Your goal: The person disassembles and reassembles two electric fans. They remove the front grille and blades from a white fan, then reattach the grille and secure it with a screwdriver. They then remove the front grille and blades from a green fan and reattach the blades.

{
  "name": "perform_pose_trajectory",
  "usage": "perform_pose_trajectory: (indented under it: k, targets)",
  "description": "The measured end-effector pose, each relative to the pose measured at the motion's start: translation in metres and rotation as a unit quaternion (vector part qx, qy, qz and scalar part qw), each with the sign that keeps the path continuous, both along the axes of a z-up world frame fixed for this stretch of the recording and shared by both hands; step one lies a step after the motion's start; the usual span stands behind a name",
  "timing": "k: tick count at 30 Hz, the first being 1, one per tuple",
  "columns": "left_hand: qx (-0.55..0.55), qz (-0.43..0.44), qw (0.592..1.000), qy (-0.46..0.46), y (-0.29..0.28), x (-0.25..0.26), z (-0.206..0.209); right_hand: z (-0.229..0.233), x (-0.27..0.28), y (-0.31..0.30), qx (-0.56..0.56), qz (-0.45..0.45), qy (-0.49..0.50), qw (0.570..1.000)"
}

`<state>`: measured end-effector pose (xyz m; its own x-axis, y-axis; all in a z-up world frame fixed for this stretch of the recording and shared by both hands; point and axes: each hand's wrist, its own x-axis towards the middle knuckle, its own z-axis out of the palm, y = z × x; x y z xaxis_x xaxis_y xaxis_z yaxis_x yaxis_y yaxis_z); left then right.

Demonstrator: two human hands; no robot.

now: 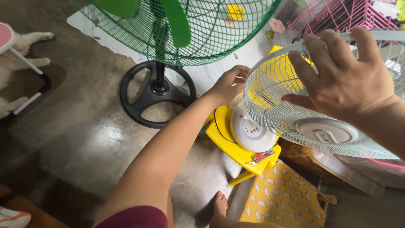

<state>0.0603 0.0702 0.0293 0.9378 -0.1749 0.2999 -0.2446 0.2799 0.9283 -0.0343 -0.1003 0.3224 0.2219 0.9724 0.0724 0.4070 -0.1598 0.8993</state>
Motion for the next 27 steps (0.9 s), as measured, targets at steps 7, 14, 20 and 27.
perform_pose_trajectory:
  k: [7,14,20,27]
  targets:
    - [0.050,0.025,0.992,-0.110,0.009,0.006,-0.010,0.006,-0.001,-0.003,0.000,-0.008,0.024,1.000]
    - [0.096,0.099,0.981,-0.134,0.000,-0.014,-0.019,-0.004,0.003,-0.010,0.009,-0.010,0.039,0.999]
    - [0.082,0.034,0.992,-0.085,-0.002,-0.031,-0.019,-0.003,0.007,-0.014,0.008,-0.039,0.063,0.997]
    - [0.189,0.101,0.971,-0.104,-0.001,-0.040,-0.009,-0.009,0.006,-0.016,0.014,-0.036,0.043,0.998]
